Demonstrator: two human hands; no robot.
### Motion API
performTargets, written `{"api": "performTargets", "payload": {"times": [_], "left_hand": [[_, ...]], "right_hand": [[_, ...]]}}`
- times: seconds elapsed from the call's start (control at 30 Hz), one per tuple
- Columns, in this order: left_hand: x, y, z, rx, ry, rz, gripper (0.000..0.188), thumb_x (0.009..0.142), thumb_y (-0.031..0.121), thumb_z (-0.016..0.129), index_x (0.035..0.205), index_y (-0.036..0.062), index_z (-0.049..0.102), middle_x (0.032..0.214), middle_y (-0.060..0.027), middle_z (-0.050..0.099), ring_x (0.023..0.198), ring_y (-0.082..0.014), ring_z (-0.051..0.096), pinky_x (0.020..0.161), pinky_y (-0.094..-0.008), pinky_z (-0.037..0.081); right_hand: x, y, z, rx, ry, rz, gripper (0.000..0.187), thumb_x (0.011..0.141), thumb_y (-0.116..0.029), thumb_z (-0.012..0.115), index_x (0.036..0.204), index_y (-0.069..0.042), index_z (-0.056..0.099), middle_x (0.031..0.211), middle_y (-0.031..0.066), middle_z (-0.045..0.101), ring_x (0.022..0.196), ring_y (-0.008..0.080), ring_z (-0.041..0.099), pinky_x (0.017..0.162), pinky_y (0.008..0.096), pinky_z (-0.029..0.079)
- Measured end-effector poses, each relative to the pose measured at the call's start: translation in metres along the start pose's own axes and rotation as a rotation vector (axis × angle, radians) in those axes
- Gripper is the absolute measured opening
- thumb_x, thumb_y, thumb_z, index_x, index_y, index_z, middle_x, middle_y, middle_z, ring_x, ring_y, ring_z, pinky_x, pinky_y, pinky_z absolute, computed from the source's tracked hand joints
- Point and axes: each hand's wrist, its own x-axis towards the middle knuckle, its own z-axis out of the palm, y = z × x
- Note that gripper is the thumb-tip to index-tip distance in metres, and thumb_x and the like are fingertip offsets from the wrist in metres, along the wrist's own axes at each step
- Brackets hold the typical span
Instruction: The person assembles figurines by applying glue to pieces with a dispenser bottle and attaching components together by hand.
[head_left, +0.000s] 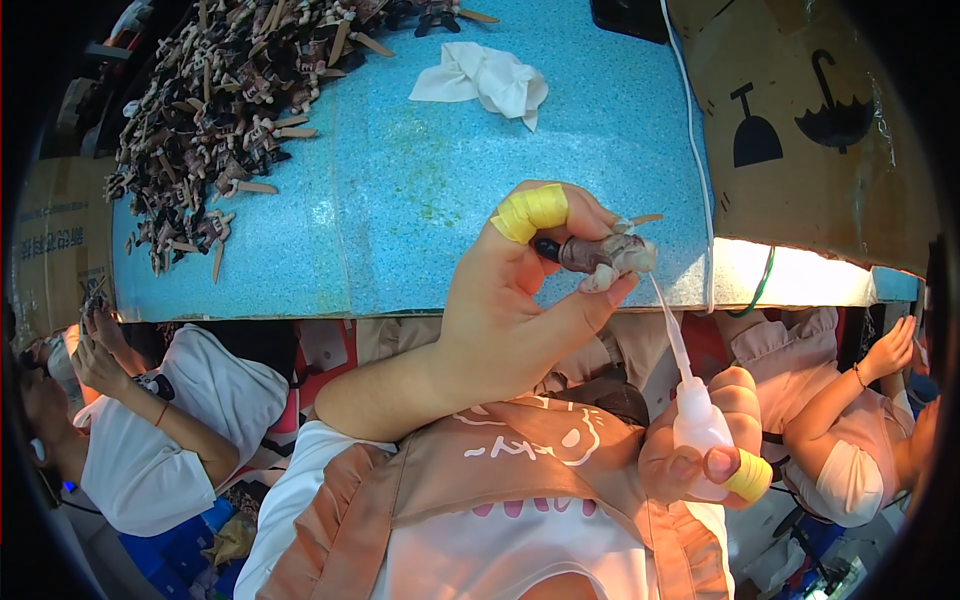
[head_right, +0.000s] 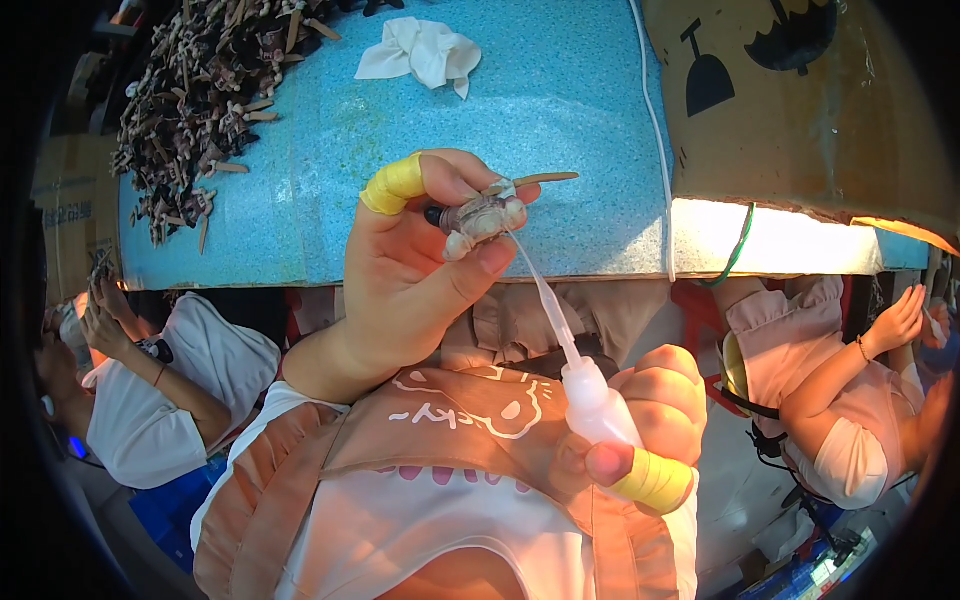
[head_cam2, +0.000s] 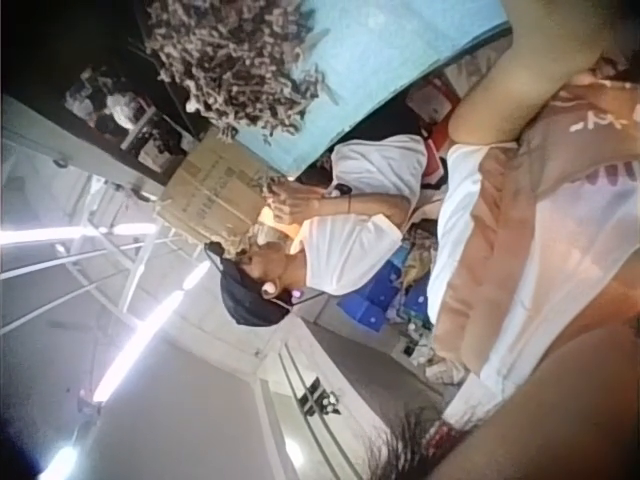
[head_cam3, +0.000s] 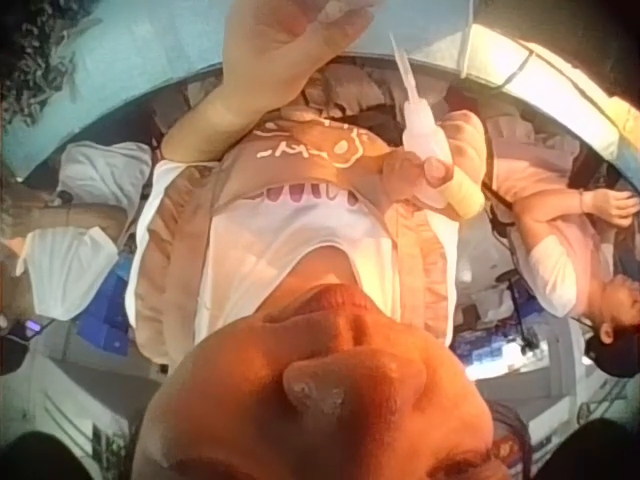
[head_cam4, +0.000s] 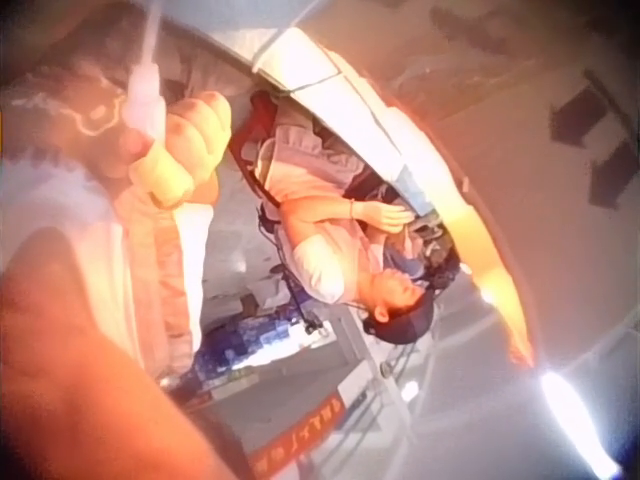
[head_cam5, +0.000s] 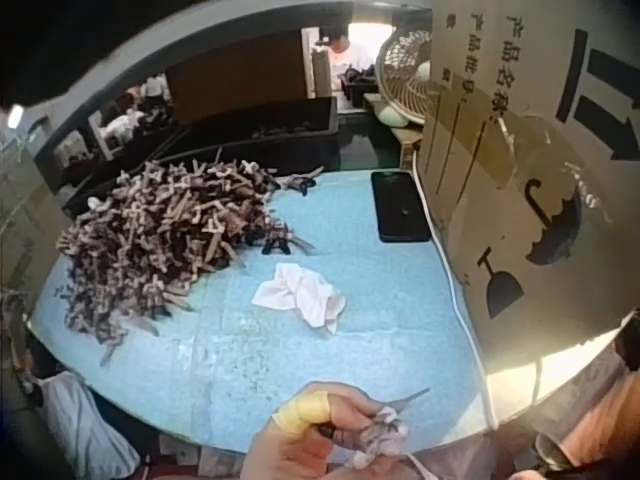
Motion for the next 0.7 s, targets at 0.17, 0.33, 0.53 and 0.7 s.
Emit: {"api": "performTargets", "payload": {"times": [0.17, 0.33, 0.53, 0.7], "left_hand": [[-0.0001, 0.0015, 0.0009, 0.012, 0.011, -0.012, 0.036, 0.077, -0.014, 0.054, 0.105, 0.0050, 0.041, 0.105, -0.0112, 0.045, 0.095, -0.0181, 0.056, 0.097, -0.0413, 0.040], [0.0000, 0.0035, 0.0006, 0.014, 0.013, -0.044, 0.035, 0.078, -0.012, 0.055, 0.106, 0.0050, 0.041, 0.102, -0.0114, 0.047, 0.098, -0.0216, 0.056, 0.090, -0.0361, 0.045], [-0.0012, 0.0046, 0.0045, -0.069, 0.053, -0.115, 0.035, 0.080, -0.007, 0.057, 0.108, 0.0056, 0.041, 0.100, -0.0111, 0.048, 0.096, -0.0230, 0.057, 0.084, -0.0332, 0.049], [-0.0012, 0.0014, 0.0026, -0.043, 0.003, -0.053, 0.036, 0.080, -0.007, 0.056, 0.109, 0.0059, 0.041, 0.099, -0.0105, 0.049, 0.097, -0.0235, 0.057, 0.084, -0.0336, 0.049]], "right_hand": [[0.0015, 0.0017, -0.0007, -0.019, 0.040, -0.026, 0.012, 0.082, -0.016, 0.054, 0.091, -0.013, 0.048, 0.056, -0.0003, 0.034, 0.047, 0.0134, 0.026, 0.047, 0.0301, 0.021], [-0.0006, 0.0008, 0.0006, -0.043, 0.050, -0.001, 0.012, 0.082, -0.017, 0.054, 0.092, -0.012, 0.049, 0.055, -0.0001, 0.034, 0.046, 0.0136, 0.027, 0.047, 0.0305, 0.021], [0.0040, -0.0040, 0.0007, -0.021, -0.022, -0.009, 0.013, 0.082, -0.018, 0.055, 0.094, -0.013, 0.050, 0.053, -0.0005, 0.036, 0.046, 0.0135, 0.028, 0.048, 0.0297, 0.020], [0.0020, -0.0034, -0.0028, -0.036, -0.039, 0.028, 0.015, 0.082, -0.021, 0.057, 0.094, -0.014, 0.050, 0.055, -0.0002, 0.036, 0.047, 0.0135, 0.028, 0.048, 0.0294, 0.020]]}}
